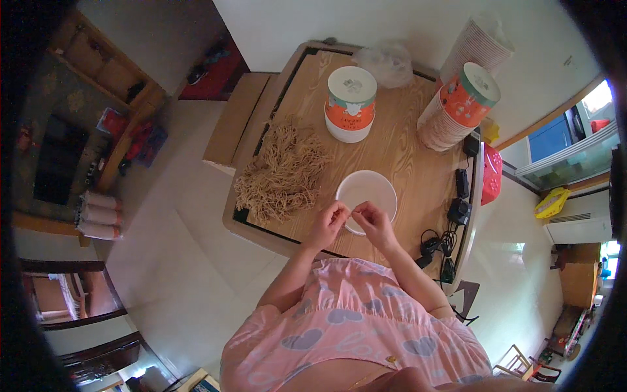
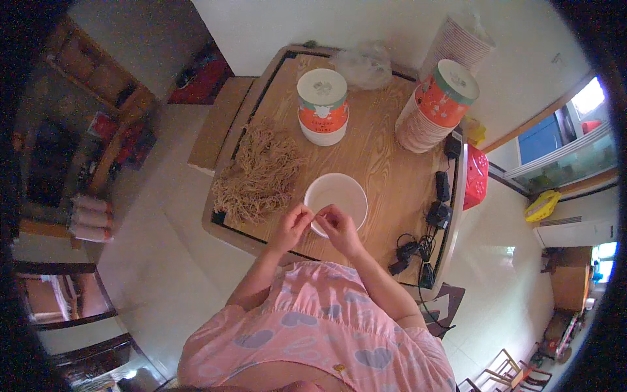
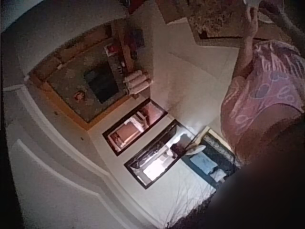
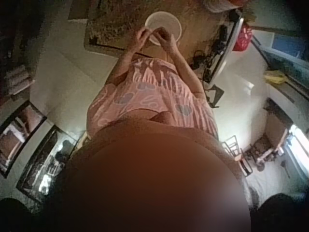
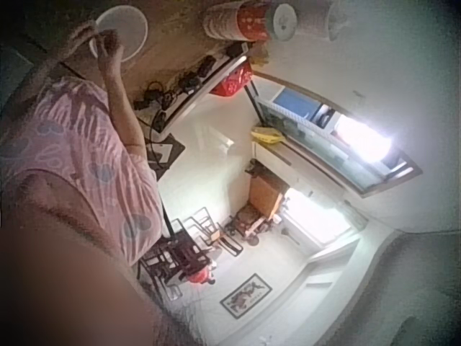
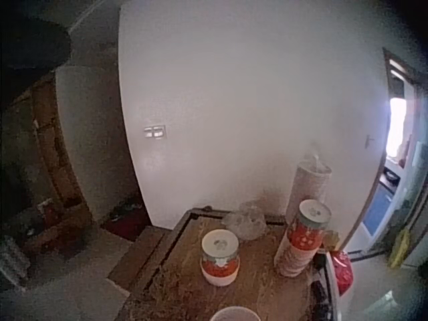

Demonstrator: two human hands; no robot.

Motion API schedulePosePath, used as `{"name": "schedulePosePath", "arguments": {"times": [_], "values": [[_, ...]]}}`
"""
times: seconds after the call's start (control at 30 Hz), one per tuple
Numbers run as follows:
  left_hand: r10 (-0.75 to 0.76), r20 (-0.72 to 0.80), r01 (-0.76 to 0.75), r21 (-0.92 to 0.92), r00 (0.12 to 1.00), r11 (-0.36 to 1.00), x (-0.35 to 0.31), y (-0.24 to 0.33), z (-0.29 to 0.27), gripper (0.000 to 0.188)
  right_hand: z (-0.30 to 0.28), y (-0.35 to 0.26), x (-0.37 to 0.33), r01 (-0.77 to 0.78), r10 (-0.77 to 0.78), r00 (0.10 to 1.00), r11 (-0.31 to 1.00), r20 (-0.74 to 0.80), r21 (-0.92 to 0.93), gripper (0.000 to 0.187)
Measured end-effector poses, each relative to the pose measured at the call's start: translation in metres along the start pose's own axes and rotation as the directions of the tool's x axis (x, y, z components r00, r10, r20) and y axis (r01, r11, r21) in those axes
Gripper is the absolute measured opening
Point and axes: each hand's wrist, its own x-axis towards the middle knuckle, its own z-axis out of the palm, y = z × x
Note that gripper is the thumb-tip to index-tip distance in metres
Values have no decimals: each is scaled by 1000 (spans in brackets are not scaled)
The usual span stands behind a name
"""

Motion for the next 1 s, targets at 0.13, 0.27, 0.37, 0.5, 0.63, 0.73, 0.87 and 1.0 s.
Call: {"name": "schedulePosePath", "arguments": {"times": [0.13, 0.27, 0.37, 0.5, 0.63, 0.73, 0.87, 1.0], "values": [[-251, 163, 277, -164, 954, 947, -4, -4, -8, 17, -3, -6, -6, 29, -15, 998, 976, 66, -214, 7], [-257, 194, 284, -127, 947, 950, -5, -6, -9, 19, -2, 2, -6, 78, -60, 996, 950, 70, -301, 7], [-300, 204, 335, -169, 932, 927, -6, -6, -12, 17, -1, 0, -6, 53, -37, 997, 957, 63, -286, 7], [-279, 165, 301, -129, 946, 945, -7, -9, -13, 13, -2, 8, -6, 73, -58, 997, 954, 60, -290, 9], [-268, 161, 289, -125, 950, 949, -7, -11, -16, 11, -6, 9, -6, 63, -33, 994, 948, 100, -313, 9], [-259, 144, 274, -90, 955, 958, -7, -6, -17, 9, -7, 6, -6, 78, -44, 993, 941, 109, -331, 9], [-270, 117, 280, -74, 956, 957, -6, -6, -17, 8, -5, 3, -6, 58, -27, 994, 951, 108, -304, 10], [-214, 93, 216, -7, 972, 976, -5, -7, -18, 9, -6, 4, -5, 26, 2, 994, 967, 110, -252, 9]]}}
